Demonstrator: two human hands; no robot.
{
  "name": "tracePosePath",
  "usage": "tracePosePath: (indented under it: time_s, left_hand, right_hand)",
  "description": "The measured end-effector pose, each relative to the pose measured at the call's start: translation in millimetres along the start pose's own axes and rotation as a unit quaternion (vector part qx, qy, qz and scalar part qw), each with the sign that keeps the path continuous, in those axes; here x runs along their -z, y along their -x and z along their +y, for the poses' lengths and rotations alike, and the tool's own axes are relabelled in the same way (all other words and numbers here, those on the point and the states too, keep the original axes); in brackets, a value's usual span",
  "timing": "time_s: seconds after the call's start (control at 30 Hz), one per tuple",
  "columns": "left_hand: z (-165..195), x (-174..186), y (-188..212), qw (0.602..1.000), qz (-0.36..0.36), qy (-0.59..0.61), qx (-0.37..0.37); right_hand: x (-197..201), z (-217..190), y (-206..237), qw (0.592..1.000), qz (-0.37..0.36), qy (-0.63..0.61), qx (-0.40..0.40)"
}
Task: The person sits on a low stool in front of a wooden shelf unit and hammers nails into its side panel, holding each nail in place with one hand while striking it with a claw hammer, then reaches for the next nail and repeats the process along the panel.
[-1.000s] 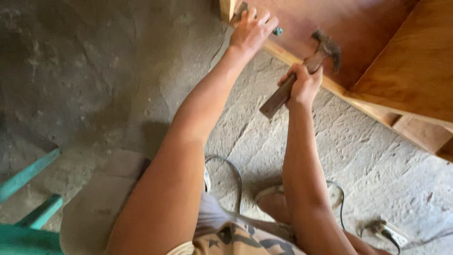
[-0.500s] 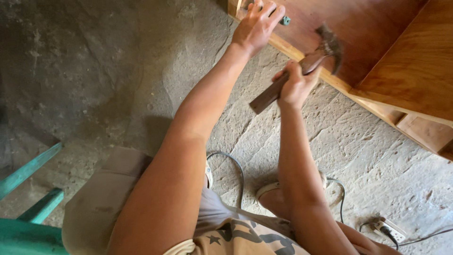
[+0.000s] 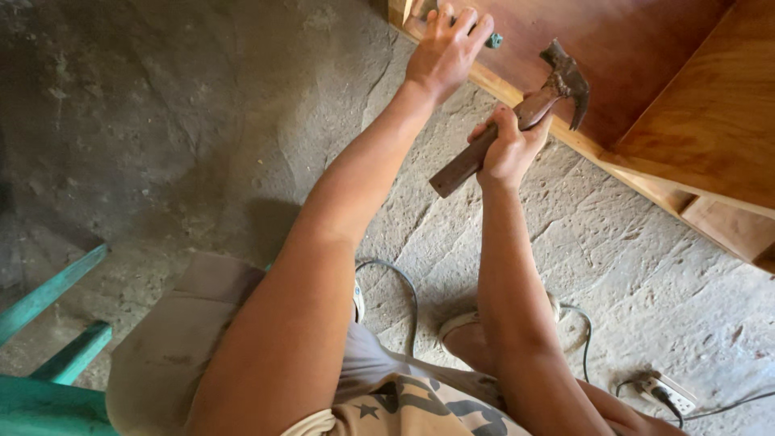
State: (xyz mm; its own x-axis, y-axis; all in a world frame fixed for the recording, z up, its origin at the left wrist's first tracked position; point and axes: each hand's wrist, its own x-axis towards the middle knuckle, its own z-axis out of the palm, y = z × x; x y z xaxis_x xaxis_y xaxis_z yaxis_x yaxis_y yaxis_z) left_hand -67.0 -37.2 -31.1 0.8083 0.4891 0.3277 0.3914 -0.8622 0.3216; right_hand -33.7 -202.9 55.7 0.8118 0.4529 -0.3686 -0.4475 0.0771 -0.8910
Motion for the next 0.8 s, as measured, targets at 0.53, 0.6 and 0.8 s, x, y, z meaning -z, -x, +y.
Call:
tracePosePath:
  time_s: [0.53, 0.6, 0.8]
  left_hand:
    - [-11, 10, 4, 0.998, 0.017, 0.063, -0.008]
    - [-11, 9, 5, 0.998, -0.007, 0.066, -0.002]
    - [-9, 2, 2, 0.999, 0.005, 0.046, -0.010]
  right_hand:
    - [-8, 10, 9, 0.988, -0.104, 0.100, -0.047]
    - [-9, 10, 10, 0.996, -0.065, 0.059, -0.027]
    - [-11, 9, 11, 0.997, -0.042, 0.058, -0.025]
